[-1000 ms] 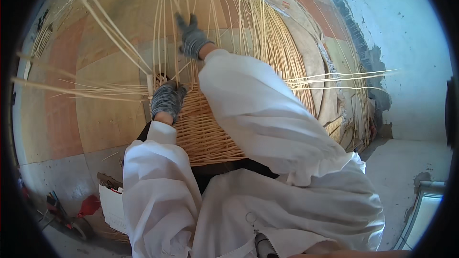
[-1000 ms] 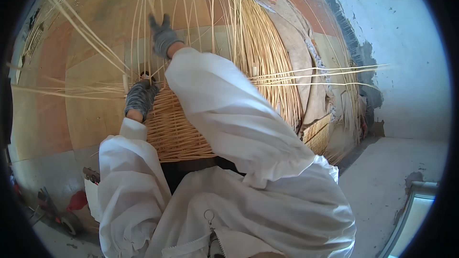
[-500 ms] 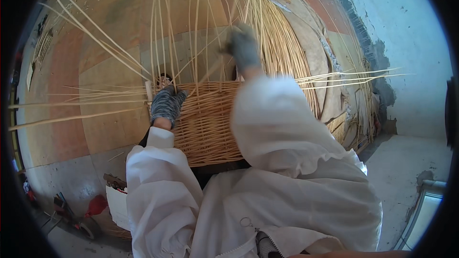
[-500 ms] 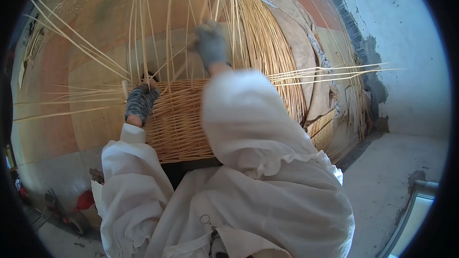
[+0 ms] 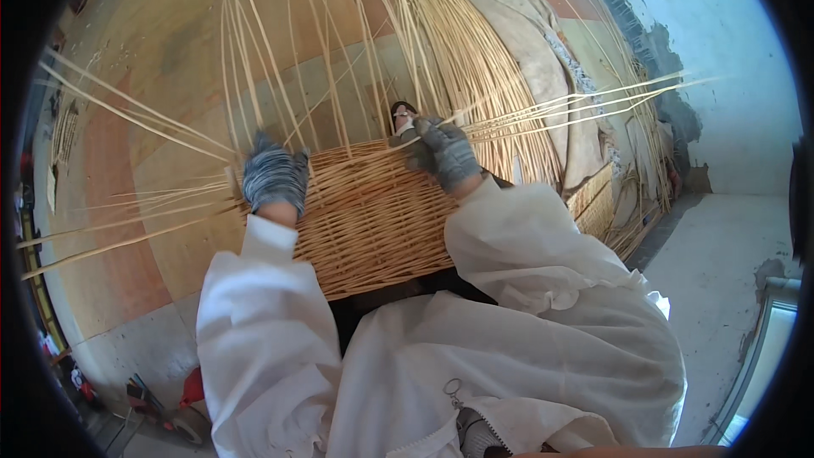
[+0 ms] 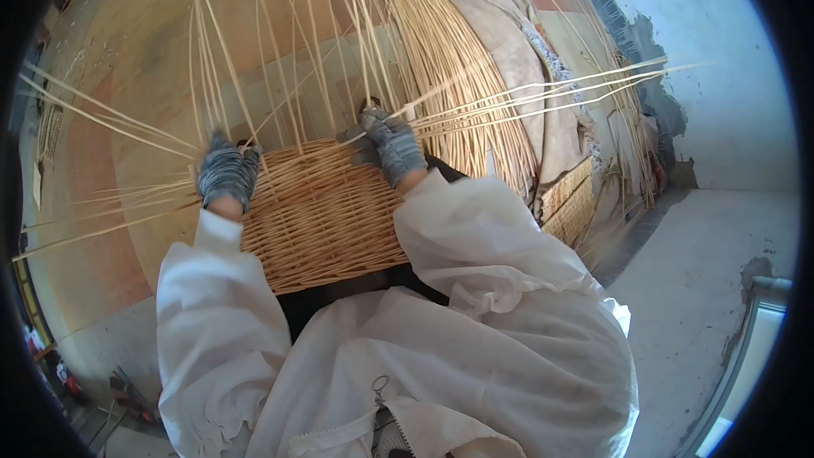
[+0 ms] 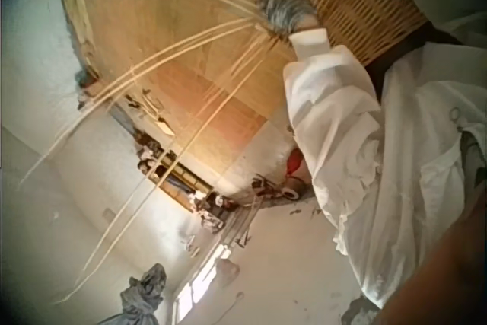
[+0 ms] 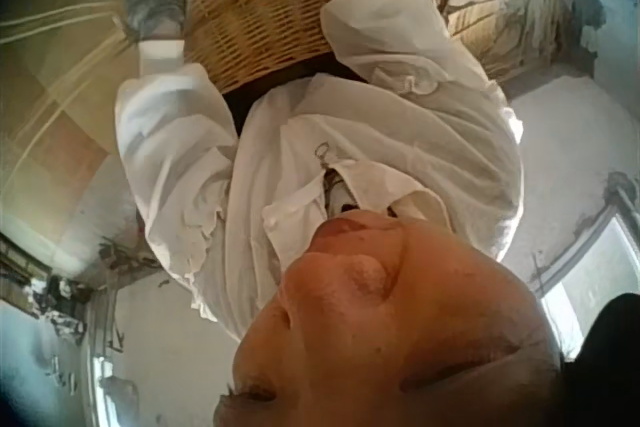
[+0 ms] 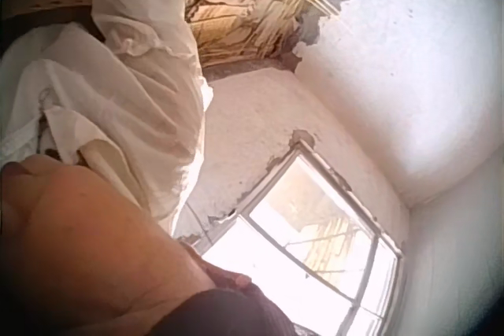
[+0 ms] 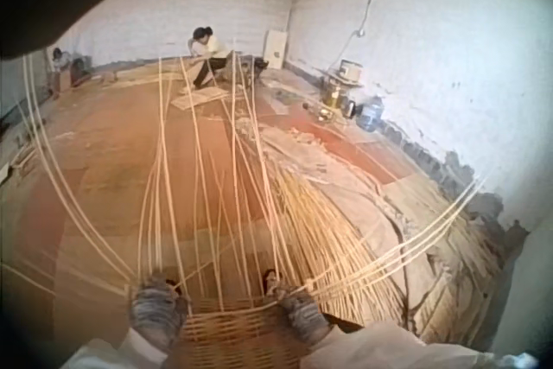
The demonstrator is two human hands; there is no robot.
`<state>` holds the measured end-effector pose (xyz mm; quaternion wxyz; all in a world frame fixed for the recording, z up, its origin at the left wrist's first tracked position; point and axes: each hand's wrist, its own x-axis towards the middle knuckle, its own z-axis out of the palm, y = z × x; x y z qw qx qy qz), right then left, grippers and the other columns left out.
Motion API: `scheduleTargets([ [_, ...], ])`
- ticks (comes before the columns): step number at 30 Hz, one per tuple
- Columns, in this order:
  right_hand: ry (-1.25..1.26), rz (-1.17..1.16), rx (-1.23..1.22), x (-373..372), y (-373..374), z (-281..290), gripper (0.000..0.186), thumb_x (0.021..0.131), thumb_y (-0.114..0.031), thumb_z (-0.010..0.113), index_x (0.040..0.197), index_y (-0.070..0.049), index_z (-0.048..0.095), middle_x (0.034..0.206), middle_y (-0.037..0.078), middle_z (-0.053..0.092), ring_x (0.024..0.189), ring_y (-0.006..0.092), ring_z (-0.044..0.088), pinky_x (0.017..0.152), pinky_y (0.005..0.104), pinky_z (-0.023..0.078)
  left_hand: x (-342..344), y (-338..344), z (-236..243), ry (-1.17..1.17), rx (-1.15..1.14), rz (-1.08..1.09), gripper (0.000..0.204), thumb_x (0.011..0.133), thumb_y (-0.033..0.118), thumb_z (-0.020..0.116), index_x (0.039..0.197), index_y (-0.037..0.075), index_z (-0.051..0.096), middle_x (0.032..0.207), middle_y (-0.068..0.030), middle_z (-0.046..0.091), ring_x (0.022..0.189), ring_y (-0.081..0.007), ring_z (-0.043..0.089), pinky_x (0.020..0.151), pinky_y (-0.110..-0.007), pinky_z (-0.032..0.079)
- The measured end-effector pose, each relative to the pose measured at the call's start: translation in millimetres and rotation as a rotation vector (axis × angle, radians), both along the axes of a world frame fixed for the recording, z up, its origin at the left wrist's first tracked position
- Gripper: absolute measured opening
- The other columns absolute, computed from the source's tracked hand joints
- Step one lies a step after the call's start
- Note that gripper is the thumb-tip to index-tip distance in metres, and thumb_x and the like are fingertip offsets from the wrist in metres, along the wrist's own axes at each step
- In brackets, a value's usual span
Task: The person weaves a rectangular basket by hand, interlacing thin bamboo strips through a vertical frame. They periodically measure the basket's dimensions with a tape measure to ensure consistency.
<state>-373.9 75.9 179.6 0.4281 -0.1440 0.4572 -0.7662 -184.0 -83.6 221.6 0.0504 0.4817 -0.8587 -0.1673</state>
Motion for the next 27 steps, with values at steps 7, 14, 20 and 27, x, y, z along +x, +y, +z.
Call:
scheduleTargets([
  [7,0.368,0.064,0.315,-28.8,20.8,29.3,0.018,0.082,-0.017,0.057,0.090,-0.001,0.055,0.073,0.012,0.059,0.067,0.0221,0.060,0.063,0.0322,0.049,-28.0,36.5,-50.2,0.221,0.467,-0.155,0.037,0.082,0.031,0.058,0.097,-0.003,0.057,0.089,-0.0187,0.062,0.086,-0.0303,0.058,0.080,-0.036,0.043],
  [14,1.443,-0.027,0.412,-84.2,-135.0,-8.1,0.044,0.078,-0.009,0.058,0.119,-0.005,0.044,0.094,0.014,0.054,0.087,0.0216,0.055,0.084,0.0342,0.043,-64.1,49.7,-16.9,0.051,0.534,0.133,0.035,0.080,0.033,0.060,0.093,-0.001,0.060,0.078,-0.0138,0.062,0.072,-0.0215,0.058,0.069,-0.032,0.045],
  [20,0.354,-0.126,0.054,-29.2,18.1,44.6,0.044,0.089,-0.017,0.047,0.129,-0.010,0.030,0.061,0.001,0.047,0.054,0.0088,0.051,0.047,0.0220,0.047,-62.7,52.5,-35.8,0.108,0.609,0.169,0.059,0.069,0.047,0.065,0.105,0.000,0.057,0.093,-0.0148,0.062,0.086,-0.0277,0.059,0.079,-0.033,0.044],
  [27,-0.149,-0.098,-0.247,-78.3,43.0,41.6,0.024,0.084,-0.005,0.053,0.107,-0.003,0.044,0.081,0.011,0.057,0.062,0.0224,0.057,0.052,0.0287,0.052,-98.4,64.5,19.0,-0.185,-0.453,-0.026,0.049,0.080,0.040,0.053,0.120,0.011,0.050,0.134,-0.0124,0.037,0.126,-0.0194,0.031,0.106,-0.044,0.013],
])
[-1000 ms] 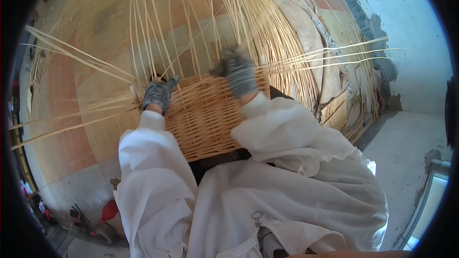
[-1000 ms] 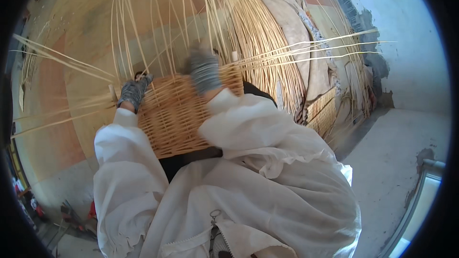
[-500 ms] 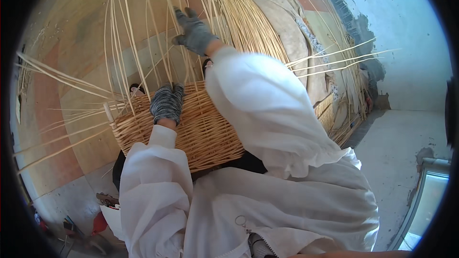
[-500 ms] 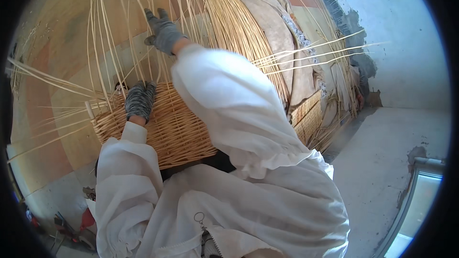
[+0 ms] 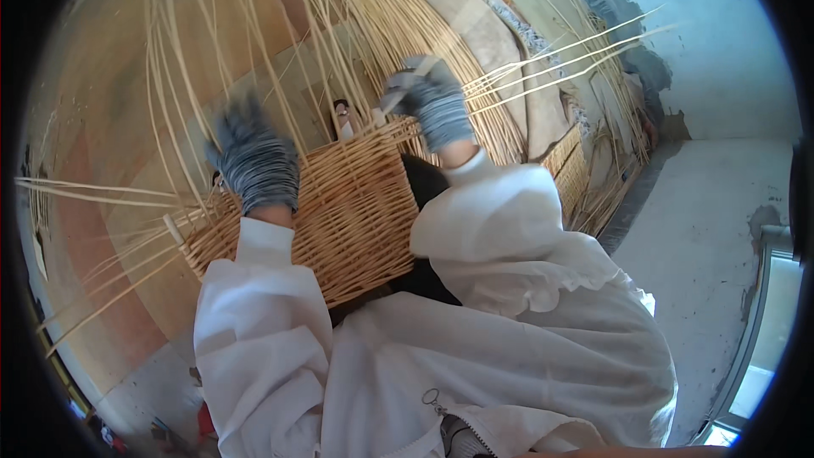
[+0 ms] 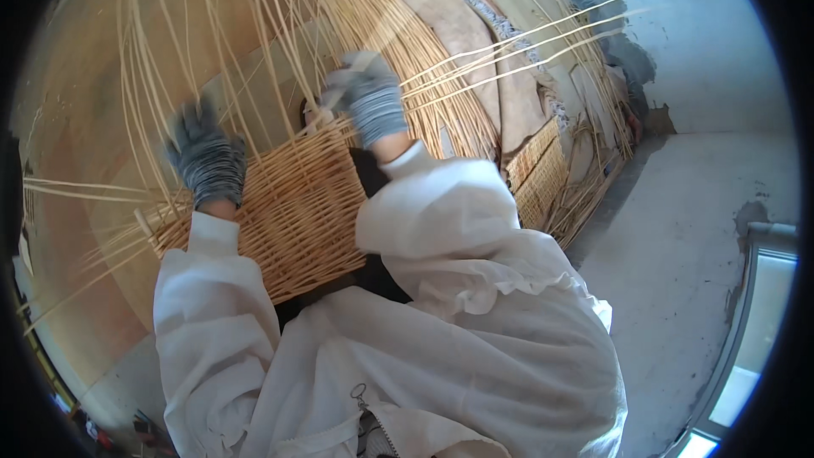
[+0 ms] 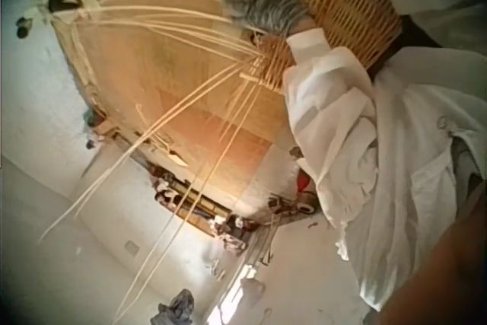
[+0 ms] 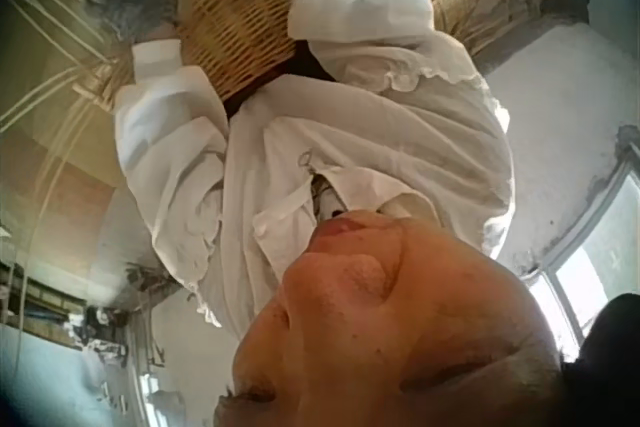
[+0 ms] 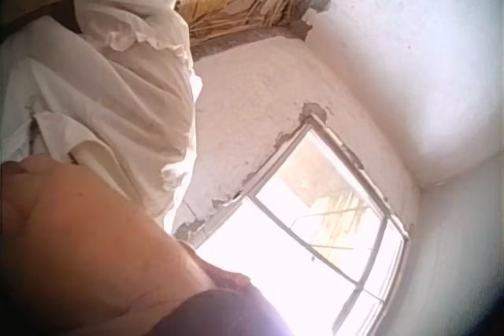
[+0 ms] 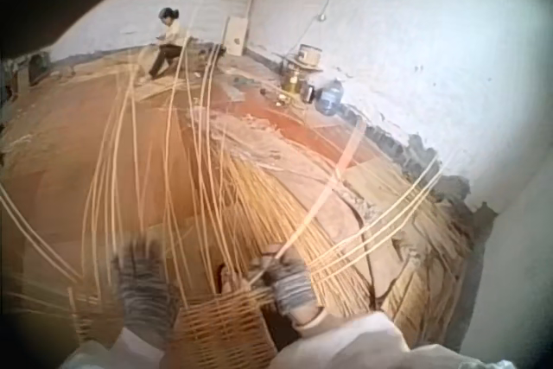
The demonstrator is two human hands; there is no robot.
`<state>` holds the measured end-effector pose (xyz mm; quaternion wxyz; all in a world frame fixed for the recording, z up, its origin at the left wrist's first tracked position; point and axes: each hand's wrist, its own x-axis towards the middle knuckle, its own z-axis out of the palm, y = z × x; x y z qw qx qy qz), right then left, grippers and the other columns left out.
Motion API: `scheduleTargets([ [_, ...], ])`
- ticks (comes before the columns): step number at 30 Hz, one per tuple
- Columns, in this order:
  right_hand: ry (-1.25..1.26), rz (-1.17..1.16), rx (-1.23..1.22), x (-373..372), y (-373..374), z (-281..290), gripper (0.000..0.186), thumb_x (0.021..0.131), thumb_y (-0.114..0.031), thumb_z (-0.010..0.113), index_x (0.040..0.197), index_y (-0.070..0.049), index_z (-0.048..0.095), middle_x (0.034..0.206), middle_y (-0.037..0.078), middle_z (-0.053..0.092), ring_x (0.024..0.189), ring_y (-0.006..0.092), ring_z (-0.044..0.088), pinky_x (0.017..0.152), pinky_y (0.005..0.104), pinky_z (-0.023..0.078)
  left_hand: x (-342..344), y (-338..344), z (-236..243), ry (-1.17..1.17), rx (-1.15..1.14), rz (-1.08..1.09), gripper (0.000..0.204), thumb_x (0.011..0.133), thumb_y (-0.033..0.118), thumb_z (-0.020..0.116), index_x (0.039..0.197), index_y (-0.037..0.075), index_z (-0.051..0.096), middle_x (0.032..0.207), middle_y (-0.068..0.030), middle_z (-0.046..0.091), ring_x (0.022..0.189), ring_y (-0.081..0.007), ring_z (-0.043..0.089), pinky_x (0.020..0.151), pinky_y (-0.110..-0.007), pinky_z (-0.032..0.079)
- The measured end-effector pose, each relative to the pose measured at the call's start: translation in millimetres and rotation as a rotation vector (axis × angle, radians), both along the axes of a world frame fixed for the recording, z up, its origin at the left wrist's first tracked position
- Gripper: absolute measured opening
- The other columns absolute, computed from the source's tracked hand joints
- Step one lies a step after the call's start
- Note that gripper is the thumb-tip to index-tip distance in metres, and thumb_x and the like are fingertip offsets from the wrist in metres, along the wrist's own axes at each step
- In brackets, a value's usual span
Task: The person weaves a rectangular basket by hand, interlacing thin bamboo strips through a vertical frame. They periodically measure the basket's dimensions with a tape measure to ensure consistency.
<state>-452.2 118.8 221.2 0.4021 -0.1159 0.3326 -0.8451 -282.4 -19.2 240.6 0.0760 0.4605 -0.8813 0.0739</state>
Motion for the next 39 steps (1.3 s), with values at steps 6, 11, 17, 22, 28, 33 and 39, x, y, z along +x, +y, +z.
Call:
scheduleTargets([
  [6,0.093,-0.126,0.498,-12.2,28.0,-7.5,0.024,0.077,0.006,0.056,0.095,-0.002,0.043,0.083,0.018,0.056,0.075,0.0348,0.061,0.063,0.0412,0.056,-42.9,-34.3,-24.2,-0.174,0.235,-0.394,0.032,0.088,0.029,0.041,0.113,0.013,0.054,0.129,-0.0021,0.042,0.124,-0.0186,0.032,0.105,-0.046,0.011],
  [11,0.278,0.185,0.701,-36.8,20.2,16.7,0.026,0.073,0.010,0.057,0.092,-0.001,0.044,0.082,0.017,0.056,0.079,0.0349,0.062,0.059,0.0413,0.057,-21.7,39.9,-53.8,0.255,0.469,-0.703,0.056,0.079,0.044,0.050,0.120,0.005,0.045,0.133,-0.0131,0.037,0.122,-0.0256,0.033,0.098,-0.043,0.024],
  [17,1.165,0.378,0.910,-69.7,-66.5,-27.6,0.006,0.080,-0.006,0.053,0.084,-0.002,0.052,0.083,0.013,0.059,0.069,0.0202,0.059,0.061,0.0272,0.049,-49.9,100.7,-64.8,0.238,0.224,-0.330,0.068,0.071,0.052,0.057,0.113,-0.001,0.048,0.111,-0.0173,0.048,0.099,-0.0301,0.048,0.089,-0.043,0.032],
  [22,-0.447,0.228,0.878,-82.5,55.7,-69.6,0.019,0.084,-0.016,0.054,0.095,0.000,0.049,0.097,0.015,0.057,0.086,0.0275,0.059,0.076,0.0309,0.051,-37.4,100.8,-73.2,0.199,0.119,-0.434,0.059,0.075,0.052,0.053,0.105,0.001,0.056,0.101,-0.0130,0.058,0.093,-0.0274,0.052,0.081,-0.041,0.037],
  [28,-0.013,0.117,0.685,-86.4,86.8,-51.1,0.018,0.087,-0.019,0.048,0.093,-0.003,0.051,0.094,0.013,0.059,0.075,0.0247,0.059,0.063,0.0286,0.050,-70.6,50.1,-51.1,0.080,0.840,-0.351,0.053,0.079,0.052,0.052,0.104,0.006,0.058,0.090,-0.0126,0.062,0.084,-0.0295,0.058,0.079,-0.039,0.042],
  [33,0.486,0.333,0.611,-17.2,56.3,68.1,0.015,0.083,-0.013,0.055,0.092,-0.001,0.059,0.085,0.013,0.064,0.068,0.0150,0.062,0.052,0.0237,0.051,-74.5,41.5,-50.2,0.045,0.694,-0.229,0.039,0.081,0.043,0.052,0.100,0.010,0.059,0.086,-0.0104,0.063,0.081,-0.0297,0.059,0.076,-0.042,0.043],
  [39,1.422,0.633,0.484,-67.9,8.4,57.2,0.025,0.080,-0.010,0.057,0.105,-0.006,0.059,0.100,0.010,0.060,0.082,0.0159,0.059,0.068,0.0233,0.049,-89.6,107.4,14.6,0.307,0.888,-0.505,0.030,0.080,0.029,0.054,0.092,0.002,0.058,0.082,-0.0182,0.057,0.079,-0.0286,0.057,0.078,-0.041,0.045],
])
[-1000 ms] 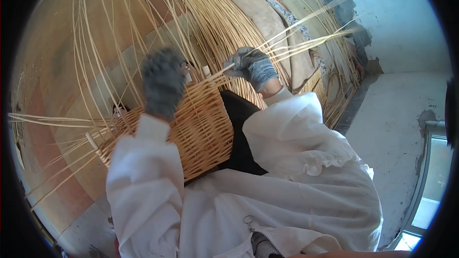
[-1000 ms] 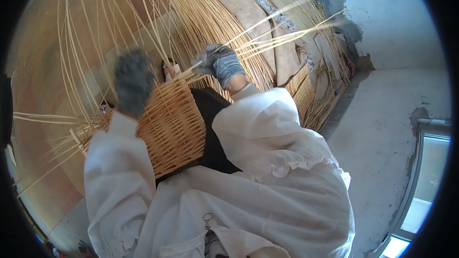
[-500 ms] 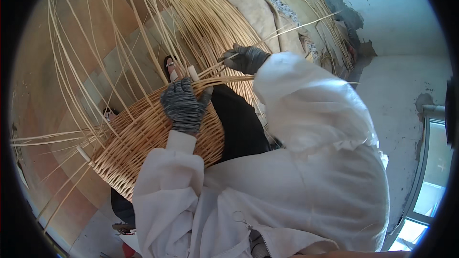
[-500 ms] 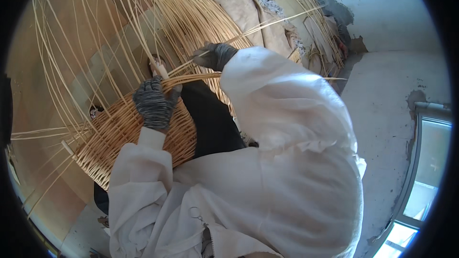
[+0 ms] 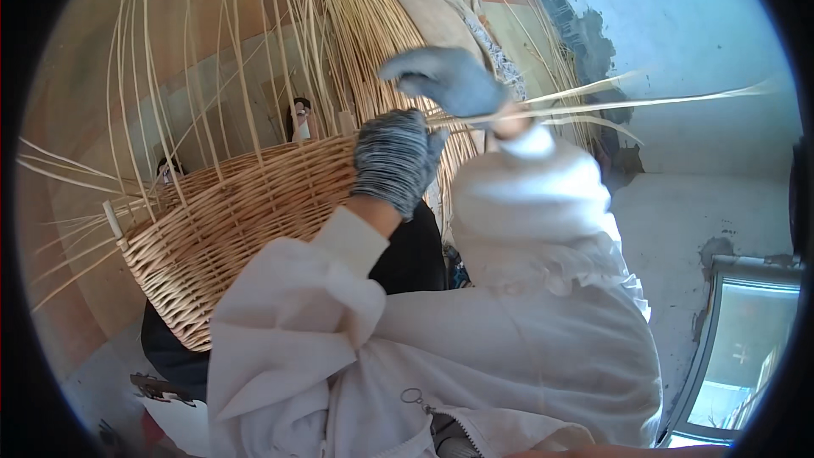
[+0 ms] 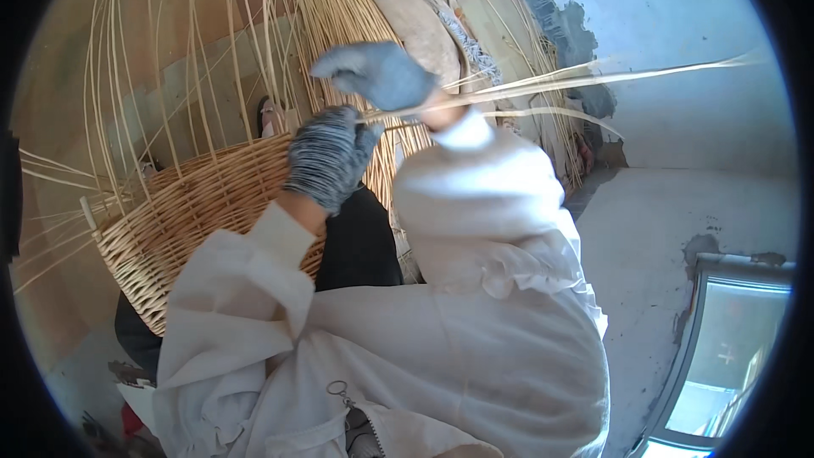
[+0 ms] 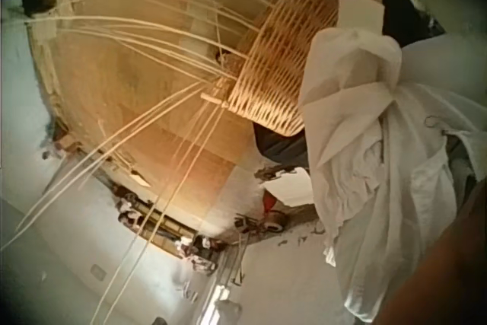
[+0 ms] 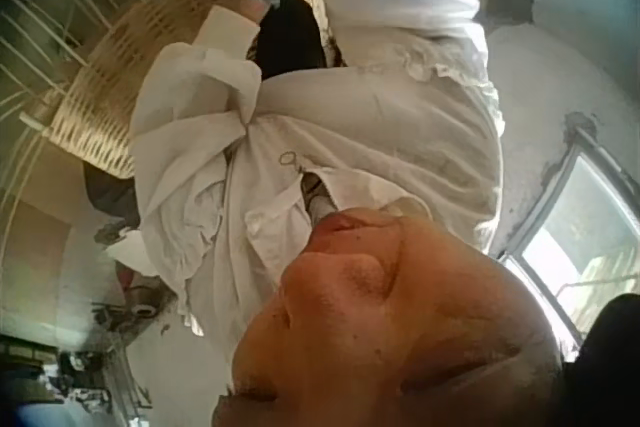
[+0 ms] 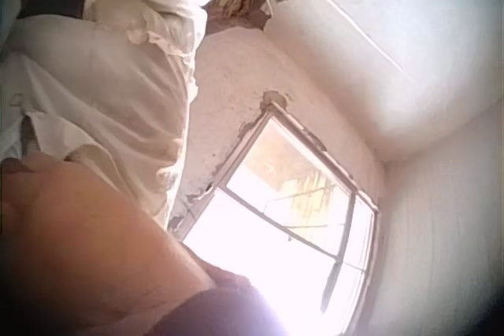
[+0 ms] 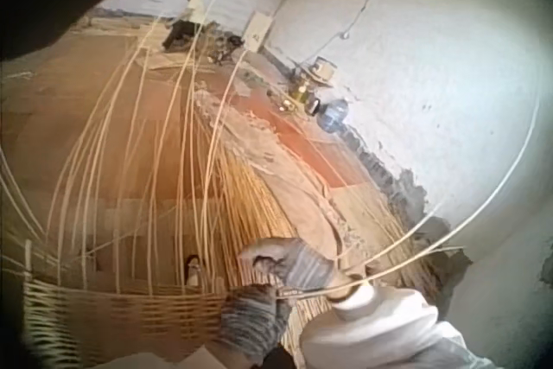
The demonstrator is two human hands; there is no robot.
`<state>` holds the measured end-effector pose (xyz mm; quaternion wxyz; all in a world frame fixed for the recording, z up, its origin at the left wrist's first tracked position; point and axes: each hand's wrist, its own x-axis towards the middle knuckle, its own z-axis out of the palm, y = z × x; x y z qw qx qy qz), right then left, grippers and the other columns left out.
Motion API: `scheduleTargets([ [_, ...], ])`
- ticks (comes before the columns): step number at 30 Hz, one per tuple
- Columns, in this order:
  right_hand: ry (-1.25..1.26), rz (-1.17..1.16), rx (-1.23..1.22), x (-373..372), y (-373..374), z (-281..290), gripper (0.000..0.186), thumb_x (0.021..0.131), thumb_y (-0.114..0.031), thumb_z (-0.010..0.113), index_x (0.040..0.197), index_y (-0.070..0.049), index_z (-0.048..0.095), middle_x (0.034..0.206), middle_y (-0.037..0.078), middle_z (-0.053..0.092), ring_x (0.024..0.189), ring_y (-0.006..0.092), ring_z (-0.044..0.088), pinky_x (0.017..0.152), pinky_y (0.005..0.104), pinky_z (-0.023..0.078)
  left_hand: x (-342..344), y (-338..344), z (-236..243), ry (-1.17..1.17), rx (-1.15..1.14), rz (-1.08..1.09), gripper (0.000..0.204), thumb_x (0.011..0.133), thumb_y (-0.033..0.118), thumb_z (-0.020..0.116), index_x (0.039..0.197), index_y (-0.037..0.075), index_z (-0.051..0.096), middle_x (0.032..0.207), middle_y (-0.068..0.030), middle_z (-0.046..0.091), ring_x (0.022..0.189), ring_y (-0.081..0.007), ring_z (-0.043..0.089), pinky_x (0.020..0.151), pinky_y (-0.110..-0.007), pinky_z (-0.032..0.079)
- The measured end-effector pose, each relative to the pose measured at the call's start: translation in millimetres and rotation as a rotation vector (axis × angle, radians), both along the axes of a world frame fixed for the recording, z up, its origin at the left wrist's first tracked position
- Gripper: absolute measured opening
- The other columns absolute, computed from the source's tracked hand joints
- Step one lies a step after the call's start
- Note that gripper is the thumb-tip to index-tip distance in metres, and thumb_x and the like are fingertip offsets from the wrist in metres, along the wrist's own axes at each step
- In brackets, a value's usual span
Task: The person weaves a rectangular basket by hand, interlacing thin bamboo strips through a vertical frame. They periodically measure the basket's dimensions with a tape measure to ensure consistency.
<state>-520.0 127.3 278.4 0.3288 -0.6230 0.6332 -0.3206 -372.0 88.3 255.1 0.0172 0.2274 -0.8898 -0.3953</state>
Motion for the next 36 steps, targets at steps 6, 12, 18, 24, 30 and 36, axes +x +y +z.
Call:
scheduleTargets([
  [6,0.015,0.356,0.579,17.0,-76.3,-70.6,0.029,0.078,-0.026,0.065,0.095,-0.003,0.063,0.083,0.007,0.064,0.076,0.0156,0.061,0.067,0.0256,0.051,-22.6,12.9,-35.1,0.075,-0.042,0.030,0.025,0.083,0.024,0.047,0.085,0.001,0.058,0.081,-0.0189,0.059,0.077,-0.0292,0.059,0.071,-0.040,0.047],
  [12,0.108,0.384,0.798,2.6,-75.0,-108.7,0.034,0.080,-0.037,0.056,0.097,-0.009,0.064,0.084,0.008,0.064,0.074,0.0179,0.060,0.070,0.0295,0.046,-18.5,12.1,-34.7,0.083,0.074,-0.004,0.023,0.084,0.022,0.044,0.087,0.003,0.057,0.074,-0.0160,0.061,0.069,-0.0299,0.062,0.066,-0.040,0.049],
  [18,0.060,0.406,0.610,1.3,-61.5,-109.7,0.032,0.086,-0.031,0.048,0.099,-0.006,0.063,0.088,0.010,0.064,0.078,0.0189,0.060,0.070,0.0304,0.046,-12.2,10.1,-38.0,0.143,-0.015,0.046,0.020,0.084,0.019,0.045,0.090,0.003,0.056,0.075,-0.0159,0.061,0.073,-0.0303,0.061,0.068,-0.039,0.048],
  [24,0.377,0.339,0.071,24.2,-48.5,-110.0,0.024,0.080,-0.027,0.059,0.086,-0.003,0.061,0.081,0.010,0.062,0.078,0.0216,0.059,0.071,0.0300,0.047,92.5,-41.0,-88.4,0.851,0.792,0.700,0.017,0.084,0.023,0.054,0.086,0.006,0.057,0.069,-0.0089,0.055,0.070,-0.0214,0.059,0.060,-0.030,0.048],
  [30,0.073,-0.408,0.553,35.0,-10.6,-96.5,0.040,0.064,-0.033,0.073,0.087,-0.003,0.061,0.076,0.010,0.061,0.071,0.0217,0.060,0.068,0.0326,0.049,83.5,-103.8,-49.6,0.197,0.491,0.590,0.016,0.084,0.016,0.052,0.087,0.000,0.055,0.076,-0.0124,0.059,0.073,-0.0172,0.060,0.051,-0.030,0.049],
  [36,0.337,-0.693,0.479,96.1,-43.0,-79.1,0.033,0.070,-0.029,0.062,0.090,-0.004,0.063,0.090,0.016,0.062,0.081,0.0285,0.061,0.077,0.0340,0.048,-79.1,-153.8,-77.6,-0.294,0.070,-0.064,0.027,0.080,0.018,0.055,0.102,0.002,0.053,0.096,-0.0178,0.058,0.094,-0.0264,0.056,0.081,-0.032,0.044],
])
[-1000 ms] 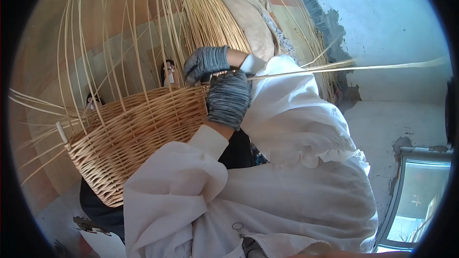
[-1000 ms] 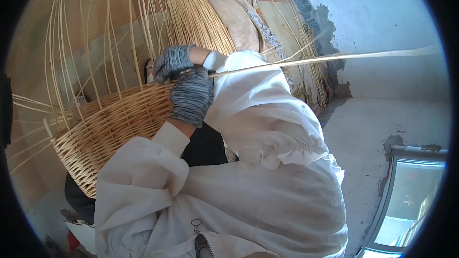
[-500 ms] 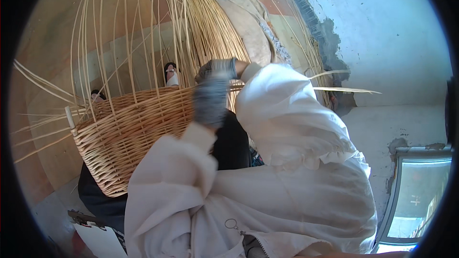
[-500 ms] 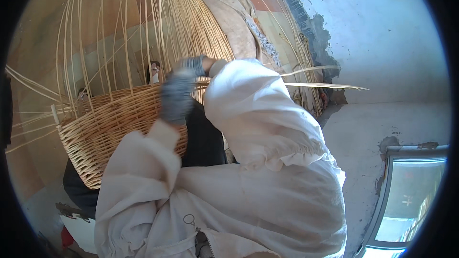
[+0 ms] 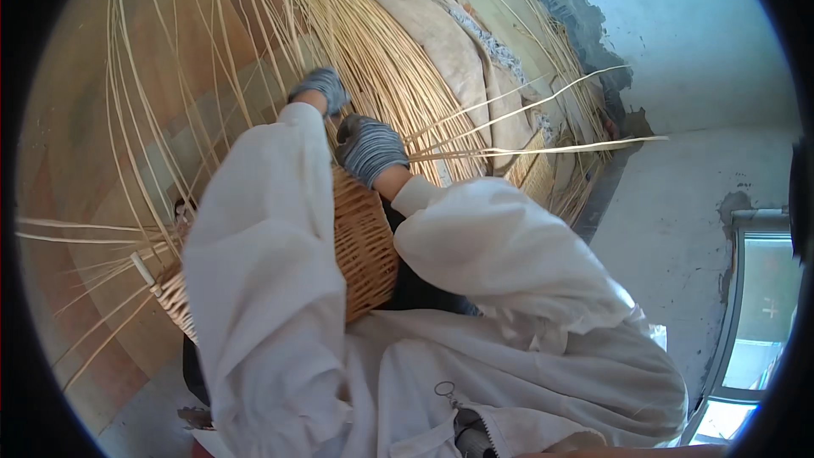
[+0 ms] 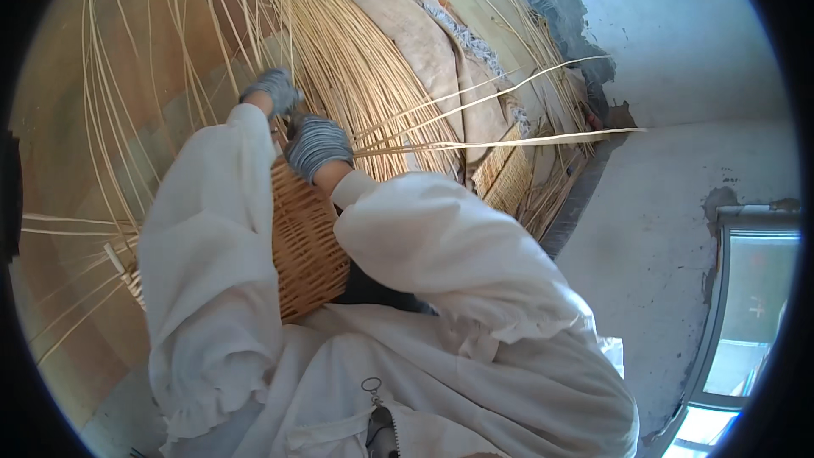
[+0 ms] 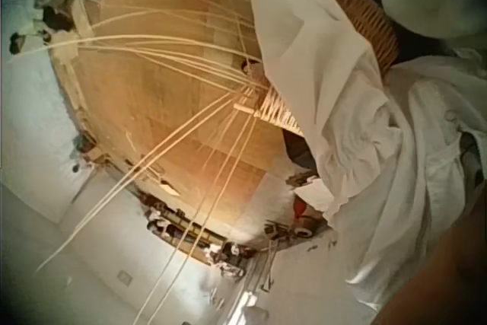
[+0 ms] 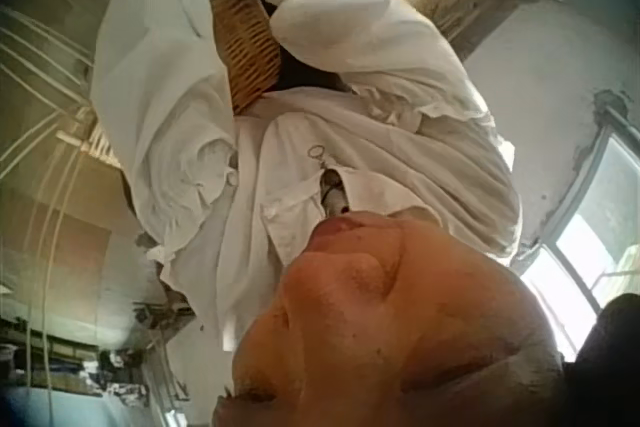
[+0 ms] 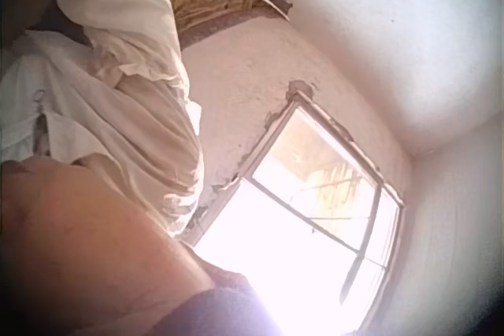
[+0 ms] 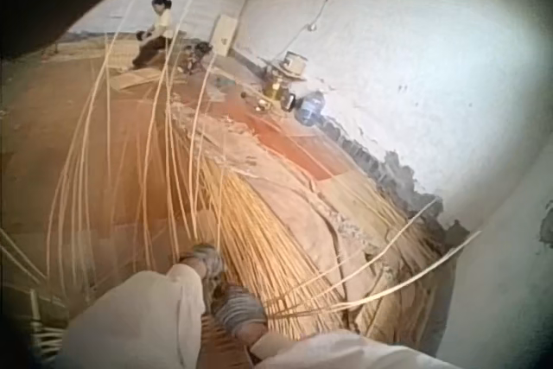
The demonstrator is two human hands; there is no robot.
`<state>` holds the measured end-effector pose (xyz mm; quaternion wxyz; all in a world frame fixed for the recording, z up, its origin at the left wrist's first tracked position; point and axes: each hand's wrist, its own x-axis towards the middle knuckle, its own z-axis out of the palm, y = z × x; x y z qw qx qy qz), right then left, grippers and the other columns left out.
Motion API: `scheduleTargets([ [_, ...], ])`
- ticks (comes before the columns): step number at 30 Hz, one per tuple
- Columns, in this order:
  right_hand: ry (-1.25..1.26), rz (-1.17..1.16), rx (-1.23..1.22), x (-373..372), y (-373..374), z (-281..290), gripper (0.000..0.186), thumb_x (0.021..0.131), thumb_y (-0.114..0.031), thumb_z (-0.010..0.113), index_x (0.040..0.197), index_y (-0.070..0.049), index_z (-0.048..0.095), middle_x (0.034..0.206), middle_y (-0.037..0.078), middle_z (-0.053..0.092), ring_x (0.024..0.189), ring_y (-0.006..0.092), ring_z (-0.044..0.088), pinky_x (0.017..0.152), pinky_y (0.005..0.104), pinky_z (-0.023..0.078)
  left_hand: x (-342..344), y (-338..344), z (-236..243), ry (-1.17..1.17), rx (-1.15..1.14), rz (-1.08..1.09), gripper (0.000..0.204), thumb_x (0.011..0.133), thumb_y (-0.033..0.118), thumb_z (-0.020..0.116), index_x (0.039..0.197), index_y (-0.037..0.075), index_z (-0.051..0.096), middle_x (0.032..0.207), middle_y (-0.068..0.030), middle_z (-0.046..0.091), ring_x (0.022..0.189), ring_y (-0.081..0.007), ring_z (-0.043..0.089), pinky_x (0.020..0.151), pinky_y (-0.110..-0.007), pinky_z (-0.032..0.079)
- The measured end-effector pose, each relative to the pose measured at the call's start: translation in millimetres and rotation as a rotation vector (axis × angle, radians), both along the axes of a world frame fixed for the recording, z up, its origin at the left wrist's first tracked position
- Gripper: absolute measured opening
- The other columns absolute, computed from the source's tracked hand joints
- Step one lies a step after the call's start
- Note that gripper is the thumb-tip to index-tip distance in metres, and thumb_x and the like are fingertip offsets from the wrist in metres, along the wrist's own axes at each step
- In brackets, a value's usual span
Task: The person weaves a rectangular basket by hand, interlacing thin bamboo strips through a vertical frame. They periodically measure the basket's dimensions with a tape measure to ensure consistency.
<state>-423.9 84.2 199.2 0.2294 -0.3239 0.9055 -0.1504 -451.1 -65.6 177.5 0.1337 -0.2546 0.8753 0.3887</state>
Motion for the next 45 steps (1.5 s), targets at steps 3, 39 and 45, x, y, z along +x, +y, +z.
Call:
scheduleTargets([
  [3,0.074,0.324,0.132,-37.1,-1.6,-31.4,0.031,0.080,-0.032,0.050,0.096,-0.009,0.064,0.094,0.018,0.061,0.086,0.0319,0.060,0.080,0.0385,0.046,44.3,44.2,9.6,0.515,0.025,0.142,0.046,0.079,0.019,0.060,0.119,0.001,0.045,0.111,-0.0210,0.053,0.101,-0.0287,0.054,0.084,-0.033,0.044],
  [39,-0.460,0.469,-0.761,120.5,-129.4,-23.3,0.016,0.084,-0.005,0.049,0.099,0.000,0.052,0.098,0.014,0.057,0.082,0.0251,0.059,0.072,0.0315,0.052,397.2,-35.3,-6.5,0.565,0.563,0.989,0.026,0.077,0.011,0.064,0.100,0.000,0.057,0.087,-0.0050,0.057,0.080,-0.0134,0.052,0.073,-0.024,0.042],
  [45,-0.734,0.134,-1.149,114.1,-182.5,-28.9,0.021,0.087,-0.018,0.047,0.105,-0.007,0.047,0.082,0.011,0.056,0.062,0.0205,0.054,0.059,0.0360,0.052,368.9,-30.0,-16.4,0.564,0.355,1.302,0.016,0.072,0.007,0.067,0.085,0.003,0.061,0.073,-0.0007,0.056,0.065,-0.0100,0.047,0.059,-0.024,0.040],
])
